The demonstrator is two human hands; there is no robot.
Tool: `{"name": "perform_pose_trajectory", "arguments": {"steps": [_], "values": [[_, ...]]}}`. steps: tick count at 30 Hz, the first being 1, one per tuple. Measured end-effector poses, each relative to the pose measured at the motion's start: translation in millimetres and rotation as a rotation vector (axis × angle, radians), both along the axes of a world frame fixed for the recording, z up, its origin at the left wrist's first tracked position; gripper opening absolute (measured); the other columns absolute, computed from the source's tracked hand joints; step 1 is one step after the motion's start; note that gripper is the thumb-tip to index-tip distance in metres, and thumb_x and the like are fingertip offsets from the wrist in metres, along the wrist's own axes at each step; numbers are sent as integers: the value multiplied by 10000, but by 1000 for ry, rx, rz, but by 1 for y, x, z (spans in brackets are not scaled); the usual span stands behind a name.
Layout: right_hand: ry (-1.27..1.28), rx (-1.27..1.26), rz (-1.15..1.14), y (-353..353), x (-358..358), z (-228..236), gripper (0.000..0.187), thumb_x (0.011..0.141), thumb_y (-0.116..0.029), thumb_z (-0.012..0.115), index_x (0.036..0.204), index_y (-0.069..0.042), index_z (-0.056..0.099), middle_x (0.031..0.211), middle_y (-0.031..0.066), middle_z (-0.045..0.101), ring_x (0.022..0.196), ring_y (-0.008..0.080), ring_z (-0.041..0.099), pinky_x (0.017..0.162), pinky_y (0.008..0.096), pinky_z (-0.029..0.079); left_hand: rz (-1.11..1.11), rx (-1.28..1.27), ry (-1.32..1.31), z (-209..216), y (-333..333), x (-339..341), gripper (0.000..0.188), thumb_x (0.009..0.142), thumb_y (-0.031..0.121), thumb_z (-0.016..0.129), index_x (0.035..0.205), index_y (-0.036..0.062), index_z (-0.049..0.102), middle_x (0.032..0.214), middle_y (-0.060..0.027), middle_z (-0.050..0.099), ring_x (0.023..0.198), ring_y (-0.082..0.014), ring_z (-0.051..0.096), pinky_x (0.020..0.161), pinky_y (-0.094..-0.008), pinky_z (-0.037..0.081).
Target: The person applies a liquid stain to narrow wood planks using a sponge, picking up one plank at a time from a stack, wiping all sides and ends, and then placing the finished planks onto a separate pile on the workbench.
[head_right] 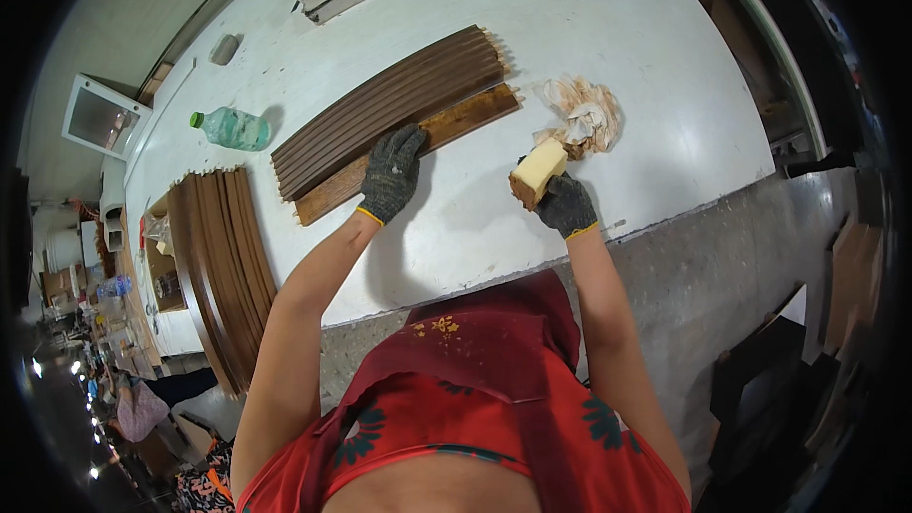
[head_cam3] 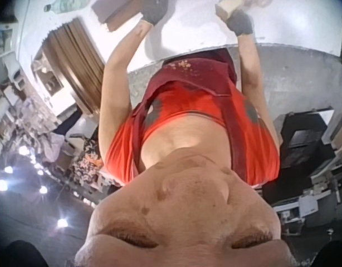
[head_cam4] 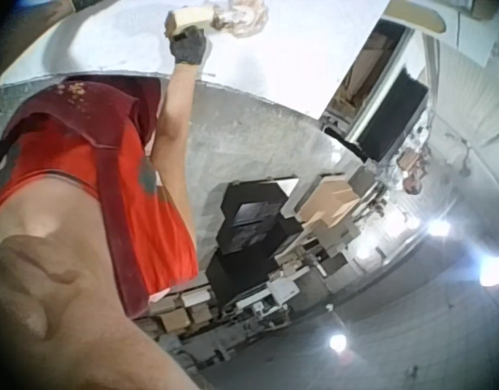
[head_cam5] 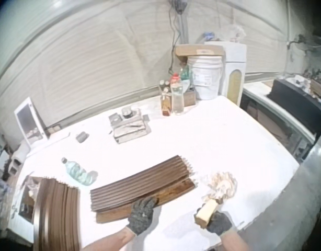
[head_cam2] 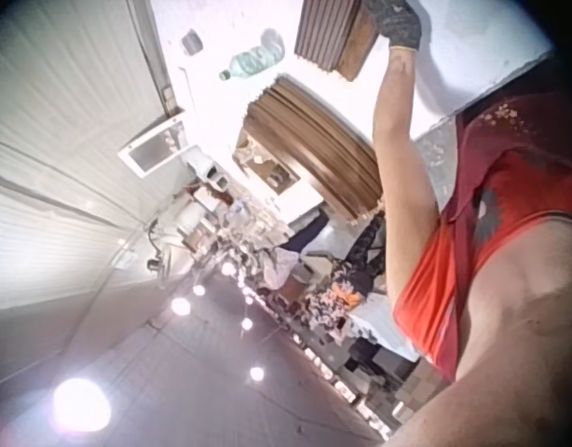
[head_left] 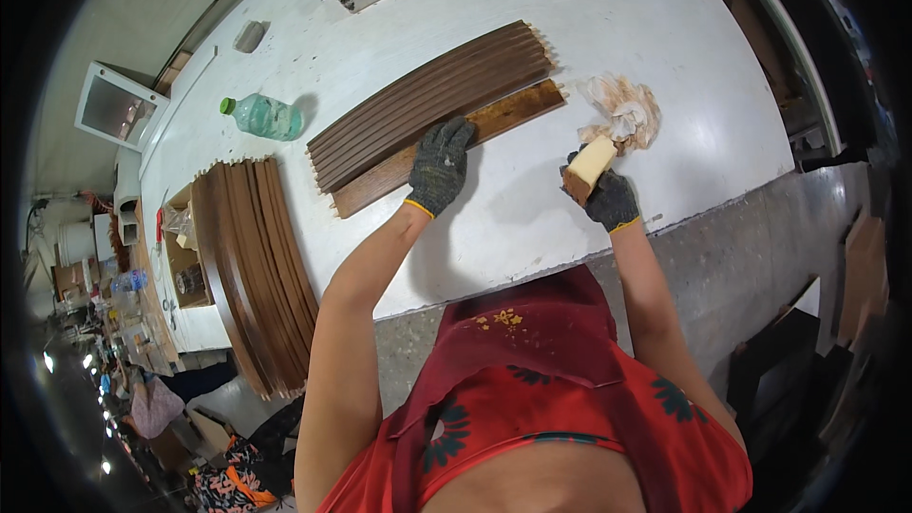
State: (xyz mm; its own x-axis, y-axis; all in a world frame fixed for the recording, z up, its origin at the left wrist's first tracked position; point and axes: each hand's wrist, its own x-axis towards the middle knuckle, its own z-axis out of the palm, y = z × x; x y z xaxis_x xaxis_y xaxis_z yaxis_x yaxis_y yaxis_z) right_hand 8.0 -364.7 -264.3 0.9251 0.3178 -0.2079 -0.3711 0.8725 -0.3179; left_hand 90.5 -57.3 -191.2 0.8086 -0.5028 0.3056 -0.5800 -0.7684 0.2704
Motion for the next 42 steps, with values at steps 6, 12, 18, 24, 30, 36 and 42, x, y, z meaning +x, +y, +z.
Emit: {"name": "perform_pose_trajectory", "arguments": {"steps": [6, 12, 18, 24, 30, 36, 42], "values": [[-302, -632, -64, -11, -2, -27, 633, 771, -262, 617, 1302, -64, 334, 1281, 105, 439, 1180, 270, 431, 976, 417, 380, -49, 73, 96, 20, -19, 16, 612, 708, 276, 650, 1241, 73, 429, 1171, -181, 474, 1070, -346, 452, 923, -444, 356], [-117, -505, -69, -9, -1, -12, 583, 798, -233, 573, 1304, -63, 339, 1279, 118, 443, 1181, 302, 425, 974, 461, 374, -70, 104, 226, 19, -34, 14, 602, 661, 414, 687, 1143, 94, 518, 1050, -153, 507, 1011, -325, 464, 887, -447, 361], [-173, -246, -107, -11, 0, -25, 425, 852, -278, 511, 1235, -105, 448, 1225, 110, 504, 1115, 279, 482, 933, 419, 400, -157, 69, 257, 33, -33, 8, 501, 635, 368, 719, 1012, 62, 601, 943, -136, 565, 899, -299, 532, 811, -392, 428], [-79, 128, -122, 0, -26, 19, 538, 716, -185, 656, 1214, -112, 465, 1179, 130, 519, 1093, 352, 483, 903, 527, 397, -93, -187, 234, 101, -23, -15, 505, 616, 307, 726, 1039, 66, 593, 943, -120, 563, 892, -280, 536, 805, -358, 447], [-148, -232, -273, 12, -3, 86, 615, 783, -132, 602, 1319, -38, 313, 1262, 145, 441, 1155, 325, 442, 967, 446, 377, -208, -761, 456, 165, 24, -40, 858, 658, 211, 749, 1365, 62, 286, 1343, -95, 372, 1241, -217, 354, 1041, -356, 266], [-486, -826, -593, 72, 22, 250, 746, 685, -181, 755, 1276, -8, 334, 1131, 85, 499, 1043, 216, 489, 904, 337, 417, -168, -916, 381, 190, 42, -55, 836, 642, 82, 655, 1377, 66, 259, 1408, -104, 291, 1298, -239, 273, 1080, -371, 194], [-963, -901, -683, 133, 24, 295, 833, 605, -116, 801, 1286, -52, 326, 1194, 120, 502, 1096, 230, 499, 951, 363, 398, -28, -1101, 469, 203, 46, -75, 949, 593, 163, 803, 1370, 66, 266, 1372, -94, 339, 1271, -228, 307, 1054, -368, 254]]}}
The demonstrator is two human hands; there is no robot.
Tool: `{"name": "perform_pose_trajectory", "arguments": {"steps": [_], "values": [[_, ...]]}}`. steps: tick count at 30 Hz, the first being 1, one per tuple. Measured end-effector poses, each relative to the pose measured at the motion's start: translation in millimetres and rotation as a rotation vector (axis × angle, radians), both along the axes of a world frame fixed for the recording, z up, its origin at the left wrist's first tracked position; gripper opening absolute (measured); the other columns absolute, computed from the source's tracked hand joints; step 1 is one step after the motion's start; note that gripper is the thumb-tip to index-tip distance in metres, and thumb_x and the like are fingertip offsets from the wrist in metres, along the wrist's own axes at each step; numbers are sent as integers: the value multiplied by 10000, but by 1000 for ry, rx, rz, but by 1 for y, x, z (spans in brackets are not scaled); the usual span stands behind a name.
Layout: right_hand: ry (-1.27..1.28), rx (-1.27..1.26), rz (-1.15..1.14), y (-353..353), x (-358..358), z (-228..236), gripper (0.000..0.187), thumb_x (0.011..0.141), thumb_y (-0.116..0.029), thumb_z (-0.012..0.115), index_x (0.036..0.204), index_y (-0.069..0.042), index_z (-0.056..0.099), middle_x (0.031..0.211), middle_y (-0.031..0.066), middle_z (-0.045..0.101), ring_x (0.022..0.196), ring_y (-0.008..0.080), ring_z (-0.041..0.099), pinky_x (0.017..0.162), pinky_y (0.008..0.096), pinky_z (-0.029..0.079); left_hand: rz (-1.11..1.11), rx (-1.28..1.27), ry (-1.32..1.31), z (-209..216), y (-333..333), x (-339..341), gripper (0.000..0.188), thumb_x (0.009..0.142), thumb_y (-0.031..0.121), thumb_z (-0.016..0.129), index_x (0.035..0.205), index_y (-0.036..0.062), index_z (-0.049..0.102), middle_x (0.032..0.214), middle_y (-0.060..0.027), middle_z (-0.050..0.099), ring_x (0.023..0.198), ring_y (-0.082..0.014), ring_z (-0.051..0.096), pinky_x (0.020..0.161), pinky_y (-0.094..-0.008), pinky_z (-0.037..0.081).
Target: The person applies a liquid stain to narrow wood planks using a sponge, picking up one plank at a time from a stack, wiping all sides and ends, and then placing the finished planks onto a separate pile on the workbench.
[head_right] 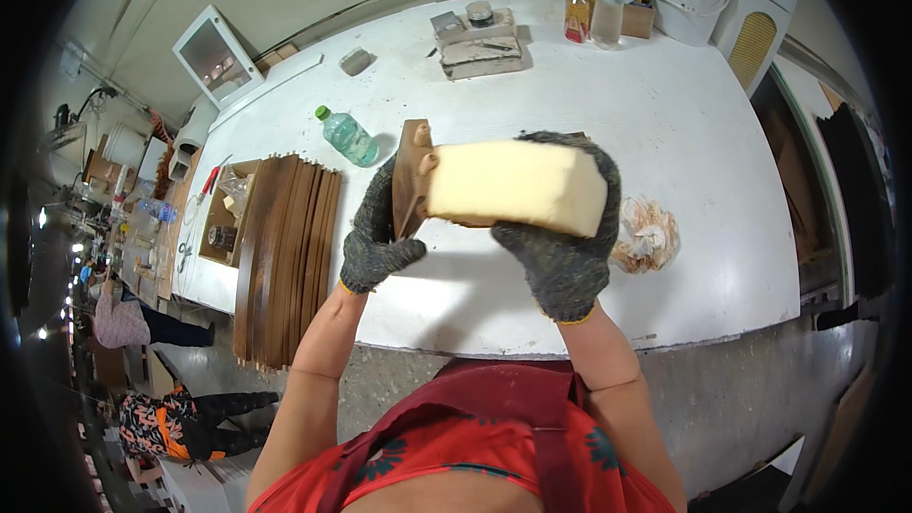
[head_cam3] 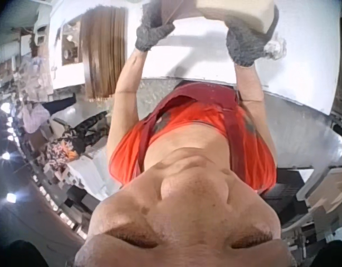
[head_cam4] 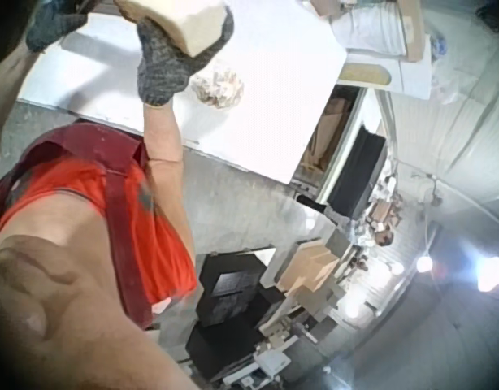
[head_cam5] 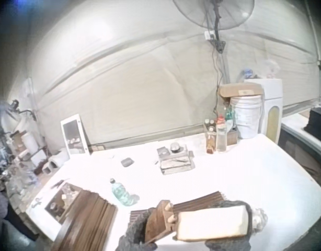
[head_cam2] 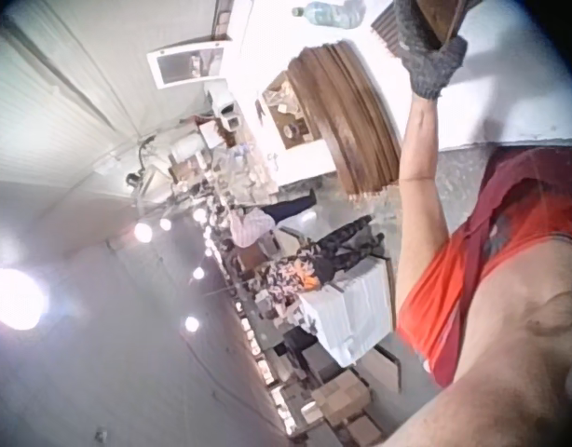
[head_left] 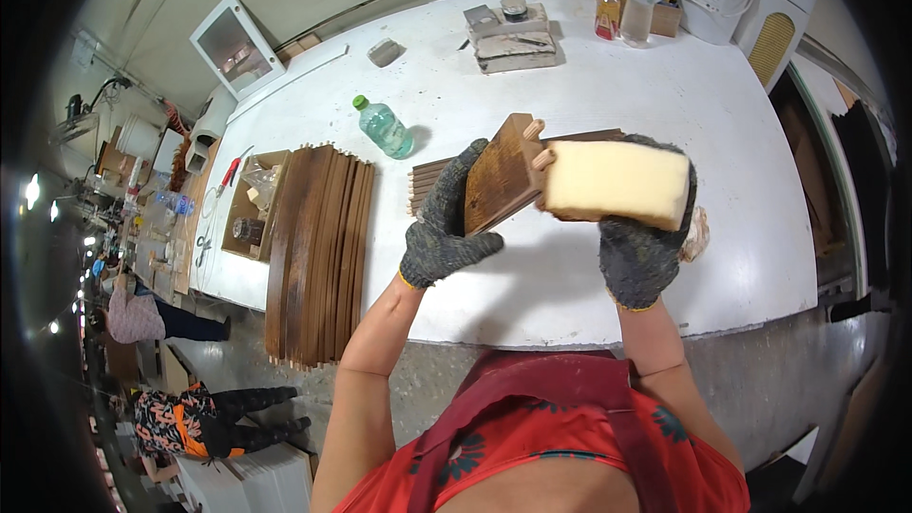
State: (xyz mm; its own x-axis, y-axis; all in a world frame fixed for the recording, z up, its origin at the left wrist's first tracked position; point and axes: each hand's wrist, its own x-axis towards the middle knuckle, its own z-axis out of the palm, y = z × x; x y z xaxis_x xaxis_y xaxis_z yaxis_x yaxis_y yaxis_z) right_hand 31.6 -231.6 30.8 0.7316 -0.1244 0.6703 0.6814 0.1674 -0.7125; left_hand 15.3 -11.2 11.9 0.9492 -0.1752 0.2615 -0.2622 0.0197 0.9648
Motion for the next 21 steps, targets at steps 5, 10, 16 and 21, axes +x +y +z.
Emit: {"name": "perform_pose_trajectory", "arguments": {"steps": [5, 10, 16, 21], "values": [[-208, -640, -239, 5, 3, 5, 615, 698, -215, 720, 1236, -90, 449, 1183, 81, 519, 1127, 258, 463, 992, 391, 323, 202, 514, -135, -3, 13, -5, 868, 569, 182, 818, 1291, 30, 361, 1203, -125, 498, 1092, -239, 502, 913, -351, 414], [-95, -431, -27, 21, 11, 8, 563, 689, -177, 726, 1195, -96, 493, 1191, 87, 511, 1139, 266, 449, 1005, 389, 295, 282, 653, -306, 1, 17, -12, 804, 599, 110, 752, 1286, 11, 347, 1157, -164, 519, 1020, -264, 546, 853, -348, 447], [-266, -221, -72, 52, 28, 48, 516, 667, -142, 767, 1107, -35, 519, 1050, 105, 560, 992, 236, 536, 884, 351, 409, 421, 562, -184, 1, 26, -14, 674, 578, 128, 748, 1173, 46, 443, 1021, -114, 574, 916, -238, 572, 798, -335, 465], [-239, -92, 27, 69, 41, 58, 546, 658, -102, 774, 1114, -19, 486, 1014, 104, 552, 963, 211, 545, 847, 334, 442, 519, 593, -175, 11, 29, -10, 622, 568, 81, 728, 1134, 53, 473, 954, -104, 583, 855, -214, 567, 750, -329, 470]]}}
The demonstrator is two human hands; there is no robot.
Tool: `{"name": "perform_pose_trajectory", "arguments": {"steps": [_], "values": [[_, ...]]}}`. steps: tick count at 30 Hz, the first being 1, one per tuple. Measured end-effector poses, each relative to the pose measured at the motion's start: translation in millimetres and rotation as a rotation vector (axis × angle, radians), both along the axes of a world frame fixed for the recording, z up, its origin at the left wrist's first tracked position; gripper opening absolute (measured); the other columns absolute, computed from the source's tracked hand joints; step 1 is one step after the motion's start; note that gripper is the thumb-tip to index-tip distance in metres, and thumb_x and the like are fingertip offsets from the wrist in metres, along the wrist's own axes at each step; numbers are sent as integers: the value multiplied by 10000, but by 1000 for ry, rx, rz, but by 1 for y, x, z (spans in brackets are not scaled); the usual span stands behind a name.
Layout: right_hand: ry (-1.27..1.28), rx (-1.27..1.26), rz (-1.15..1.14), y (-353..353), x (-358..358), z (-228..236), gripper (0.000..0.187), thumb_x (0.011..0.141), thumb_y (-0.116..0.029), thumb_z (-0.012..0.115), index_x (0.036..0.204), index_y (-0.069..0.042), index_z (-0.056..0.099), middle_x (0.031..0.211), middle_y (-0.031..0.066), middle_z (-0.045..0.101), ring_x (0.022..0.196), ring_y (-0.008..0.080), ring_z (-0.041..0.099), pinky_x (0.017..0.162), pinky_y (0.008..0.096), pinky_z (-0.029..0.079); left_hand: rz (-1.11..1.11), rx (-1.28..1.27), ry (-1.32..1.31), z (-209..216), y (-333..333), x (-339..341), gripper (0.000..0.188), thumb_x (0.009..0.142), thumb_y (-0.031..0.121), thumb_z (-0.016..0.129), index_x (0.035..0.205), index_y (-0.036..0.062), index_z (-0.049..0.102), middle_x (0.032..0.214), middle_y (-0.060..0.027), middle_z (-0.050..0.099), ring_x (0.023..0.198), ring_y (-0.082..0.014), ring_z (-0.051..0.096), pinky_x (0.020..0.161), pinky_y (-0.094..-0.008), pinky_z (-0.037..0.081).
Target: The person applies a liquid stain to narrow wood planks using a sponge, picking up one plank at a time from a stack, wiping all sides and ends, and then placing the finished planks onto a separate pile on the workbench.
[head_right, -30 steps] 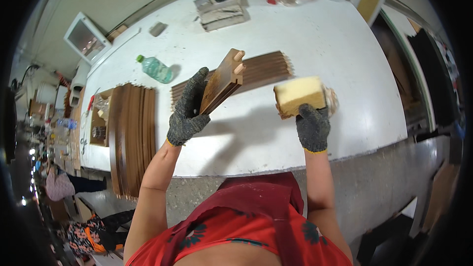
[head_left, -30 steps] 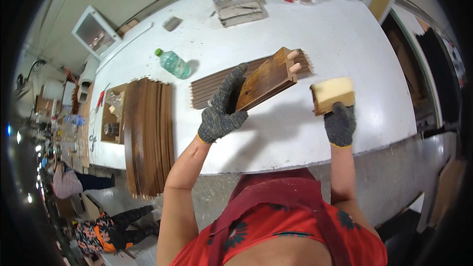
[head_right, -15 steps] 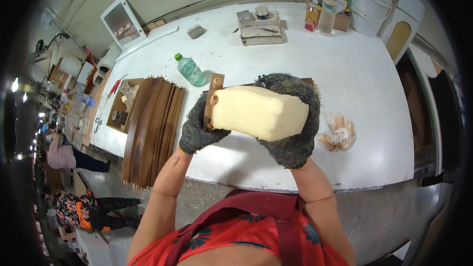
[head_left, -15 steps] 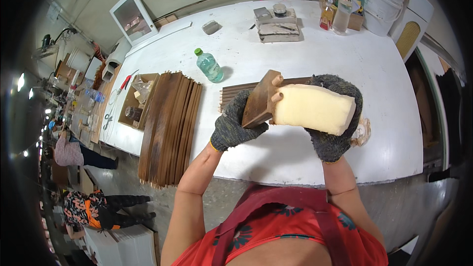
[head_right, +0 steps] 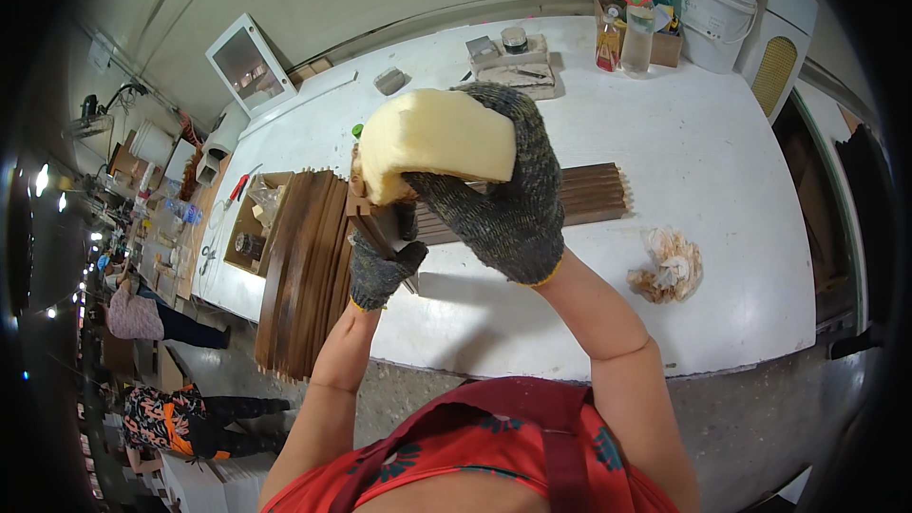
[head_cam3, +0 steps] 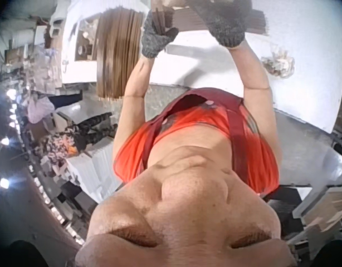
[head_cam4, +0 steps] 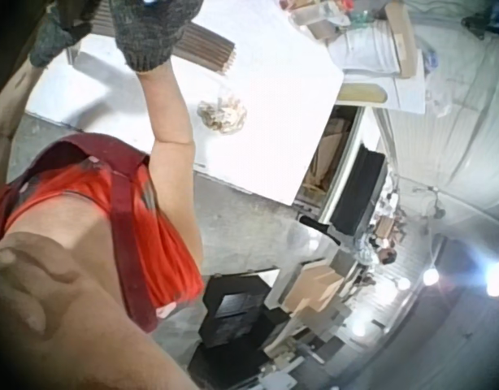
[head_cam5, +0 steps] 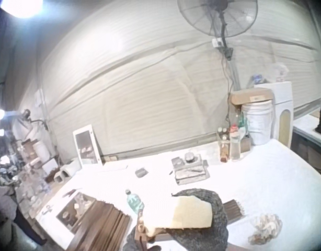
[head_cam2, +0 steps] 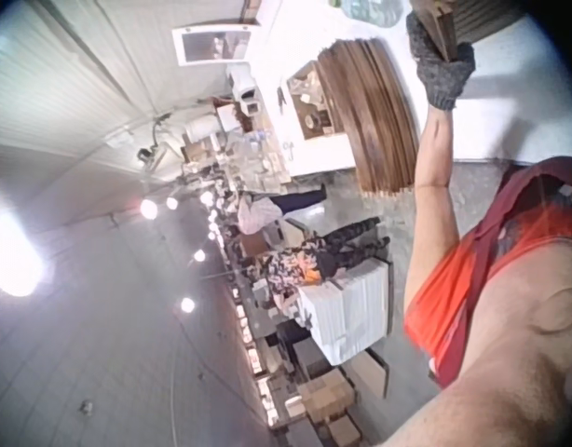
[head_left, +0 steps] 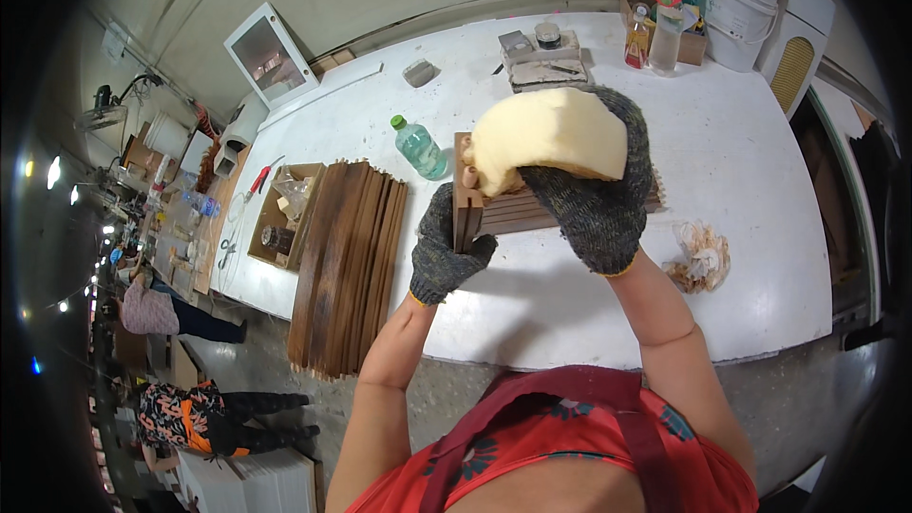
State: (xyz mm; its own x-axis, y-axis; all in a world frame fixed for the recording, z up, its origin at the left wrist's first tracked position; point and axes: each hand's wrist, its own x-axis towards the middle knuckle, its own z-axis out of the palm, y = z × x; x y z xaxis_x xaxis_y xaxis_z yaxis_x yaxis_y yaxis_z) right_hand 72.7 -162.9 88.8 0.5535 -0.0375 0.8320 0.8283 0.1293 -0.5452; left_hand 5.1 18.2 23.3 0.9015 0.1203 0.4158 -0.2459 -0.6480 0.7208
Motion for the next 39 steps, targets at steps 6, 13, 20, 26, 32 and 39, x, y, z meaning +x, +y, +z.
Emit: {"name": "perform_pose_trajectory", "arguments": {"steps": [6, 13, 20, 26, 32, 39], "values": [[444, 294, 383, 6, 18, 5, 519, 699, -10, 715, 1157, -24, 471, 1040, 76, 572, 941, 153, 561, 817, 295, 490, -162, -407, 27, -3, 11, -4, 544, 582, -19, 693, 1087, 67, 510, 832, 0, 519, 732, -100, 491, 679, -251, 443], [586, 363, 762, 9, 6, 19, 558, 673, 37, 707, 1173, -32, 470, 1049, 63, 575, 953, 147, 560, 824, 281, 479, -108, -301, 14, 7, 3, -9, 558, 605, -27, 685, 1122, 50, 488, 881, -8, 550, 748, -103, 498, 685, -262, 451], [594, 203, 606, 1, -16, 8, 707, 617, -64, 796, 1215, -26, 422, 1094, 82, 556, 1008, 160, 533, 858, 302, 467, -42, -76, -178, -7, 7, 3, 612, 585, 48, 707, 1146, 50, 462, 989, -66, 565, 866, -166, 545, 771, -290, 451], [307, -214, 403, -18, -29, -18, 954, 514, -272, 866, 1278, -7, 360, 1195, 112, 506, 1098, 215, 491, 963, 358, 382, -171, 76, -30, -32, 34, 17, 561, 610, 114, 744, 1114, 58, 504, 1006, -89, 566, 908, -205, 545, 810, -323, 441], [561, 90, 538, -34, -28, -33, 845, 542, -124, 843, 1256, -35, 399, 1160, 82, 527, 1065, 191, 507, 911, 330, 432, -281, -709, -24, -13, 23, 4, 715, 590, 96, 799, 1215, 44, 456, 1104, -62, 547, 1008, -168, 519, 860, -282, 426], [806, 409, 548, -37, -23, -33, 702, 641, 50, 688, 1269, -44, 388, 1116, 58, 524, 1024, 165, 515, 841, 294, 469, -126, -529, 77, 13, 32, -8, 630, 621, 26, 774, 1179, -3, 486, 1078, -107, 578, 987, -185, 546, 839, -307, 475]]}}
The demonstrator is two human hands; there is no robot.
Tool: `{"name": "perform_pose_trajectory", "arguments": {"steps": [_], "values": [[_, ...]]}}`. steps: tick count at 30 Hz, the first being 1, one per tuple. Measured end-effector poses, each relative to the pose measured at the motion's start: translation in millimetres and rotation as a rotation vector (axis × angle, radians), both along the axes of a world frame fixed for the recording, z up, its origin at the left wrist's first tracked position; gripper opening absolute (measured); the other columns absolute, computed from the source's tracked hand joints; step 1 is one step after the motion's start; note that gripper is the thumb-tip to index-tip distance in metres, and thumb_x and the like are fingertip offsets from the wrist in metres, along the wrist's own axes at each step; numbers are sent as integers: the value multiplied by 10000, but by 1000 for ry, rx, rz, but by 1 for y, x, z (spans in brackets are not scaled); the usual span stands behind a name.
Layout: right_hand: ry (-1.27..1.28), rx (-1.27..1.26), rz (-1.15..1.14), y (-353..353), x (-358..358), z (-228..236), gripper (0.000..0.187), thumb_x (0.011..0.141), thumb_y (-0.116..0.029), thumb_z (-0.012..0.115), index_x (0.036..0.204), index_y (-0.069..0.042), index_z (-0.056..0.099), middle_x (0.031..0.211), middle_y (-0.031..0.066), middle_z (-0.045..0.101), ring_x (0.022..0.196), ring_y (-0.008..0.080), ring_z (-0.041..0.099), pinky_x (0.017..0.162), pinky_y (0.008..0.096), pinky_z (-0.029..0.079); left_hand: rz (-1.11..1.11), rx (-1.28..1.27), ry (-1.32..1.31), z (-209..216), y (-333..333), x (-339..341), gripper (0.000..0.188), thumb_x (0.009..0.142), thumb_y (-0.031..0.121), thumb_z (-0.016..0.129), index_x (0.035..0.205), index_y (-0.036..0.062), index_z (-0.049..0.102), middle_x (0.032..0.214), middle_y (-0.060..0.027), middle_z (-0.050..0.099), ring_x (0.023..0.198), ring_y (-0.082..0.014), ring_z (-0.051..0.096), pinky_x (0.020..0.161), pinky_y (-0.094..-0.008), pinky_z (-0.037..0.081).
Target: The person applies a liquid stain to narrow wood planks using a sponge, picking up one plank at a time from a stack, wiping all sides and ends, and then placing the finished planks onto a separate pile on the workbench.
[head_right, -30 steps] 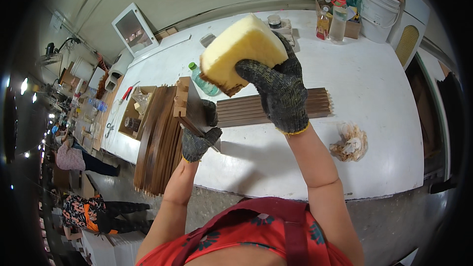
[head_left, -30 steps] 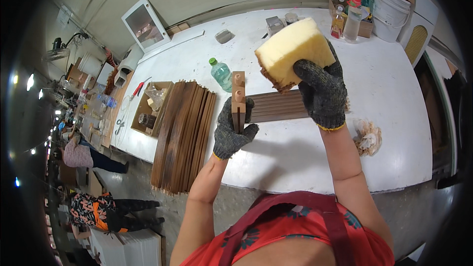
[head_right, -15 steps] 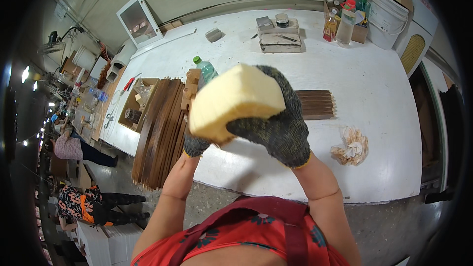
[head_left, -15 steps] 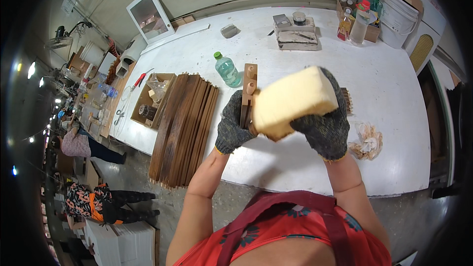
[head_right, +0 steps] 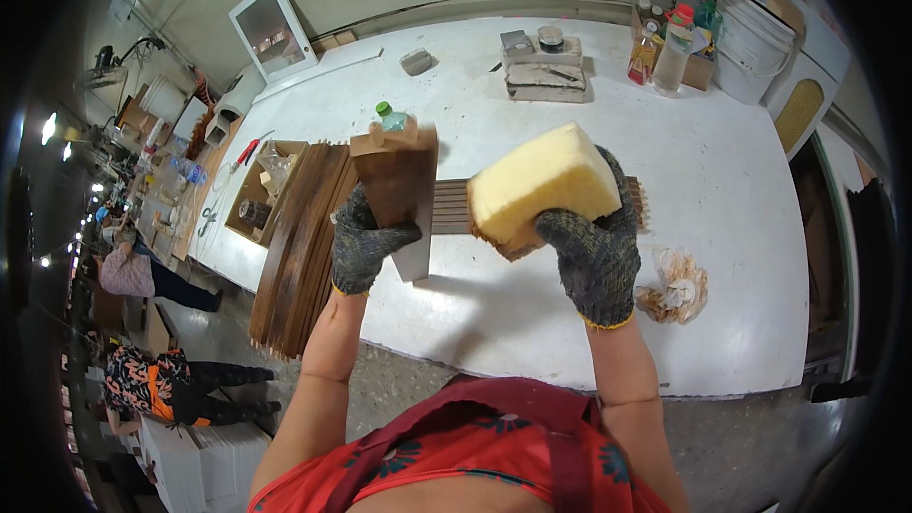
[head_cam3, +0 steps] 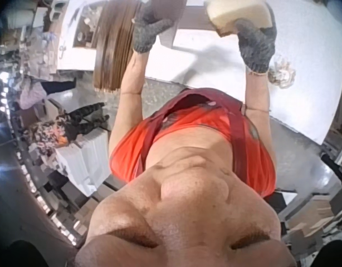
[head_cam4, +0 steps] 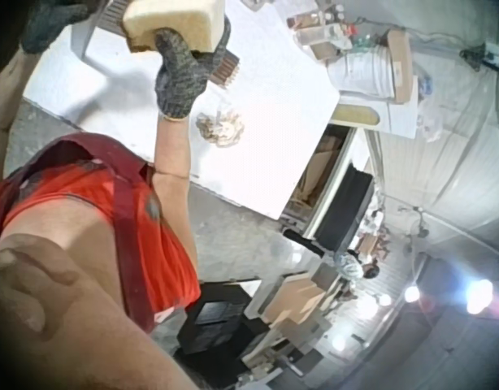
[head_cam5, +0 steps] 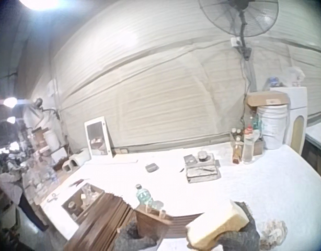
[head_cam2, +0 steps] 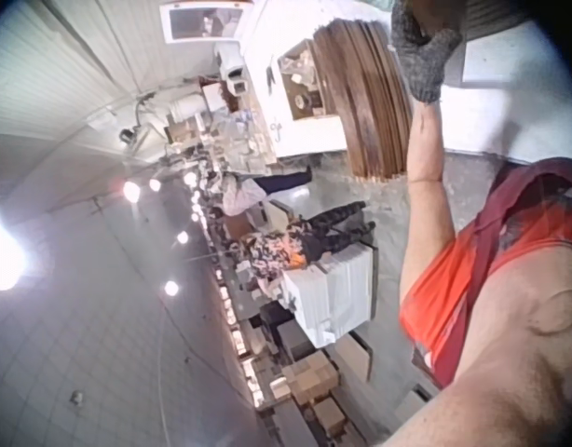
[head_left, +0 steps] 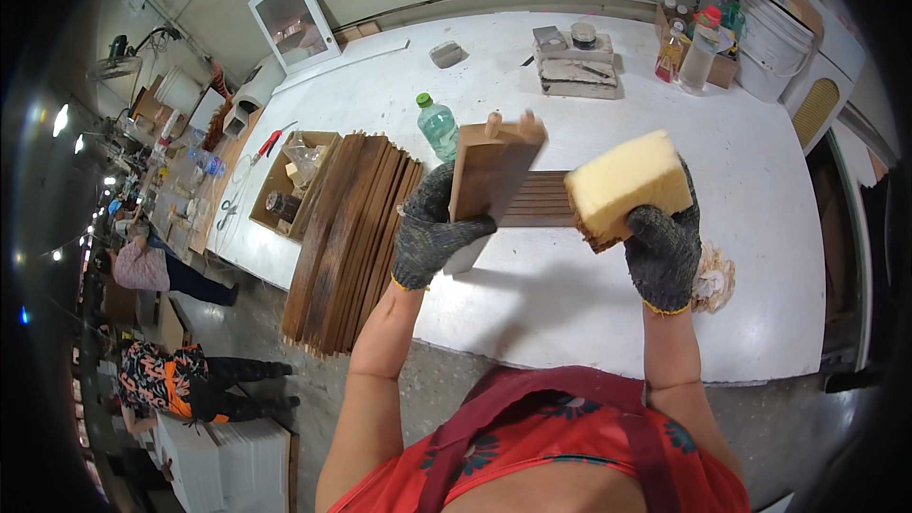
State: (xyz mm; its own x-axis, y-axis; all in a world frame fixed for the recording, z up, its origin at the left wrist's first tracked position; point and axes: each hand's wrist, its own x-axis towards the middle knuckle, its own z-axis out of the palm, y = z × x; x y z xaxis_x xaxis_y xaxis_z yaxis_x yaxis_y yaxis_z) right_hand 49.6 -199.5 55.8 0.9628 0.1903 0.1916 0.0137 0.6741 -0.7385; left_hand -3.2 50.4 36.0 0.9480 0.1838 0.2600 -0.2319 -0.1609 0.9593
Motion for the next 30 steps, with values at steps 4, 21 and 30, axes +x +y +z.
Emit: {"name": "perform_pose_trajectory", "arguments": {"steps": [4, 21, 30], "values": [[-16, 92, -78, 8, 3, 5, 675, 654, 49, 685, 1258, -39, 398, 1111, 60, 525, 1012, 171, 523, 832, 293, 469, 89, 277, -121, 5, -6, 2, 531, 632, 17, 752, 1113, 18, 527, 987, -97, 595, 883, -154, 576, 745, -296, 499], [-303, -240, -169, 48, -12, 42, 469, 694, 0, 690, 1121, -33, 498, 1069, 112, 540, 955, 204, 554, 809, 310, 467, 99, 233, -215, -11, -35, -2, 558, 783, -59, 553, 1303, 13, 365, 1193, -158, 497, 1068, -228, 505, 900, -318, 398], [-469, -450, -181, 27, -35, 22, 798, 601, -154, 813, 1270, -26, 398, 1185, 91, 512, 1070, 204, 504, 929, 338, 408, -23, 115, -204, -15, -25, 4, 630, 775, -12, 566, 1347, 34, 307, 1339, -148, 379, 1204, -256, 397, 979, -345, 331]]}}
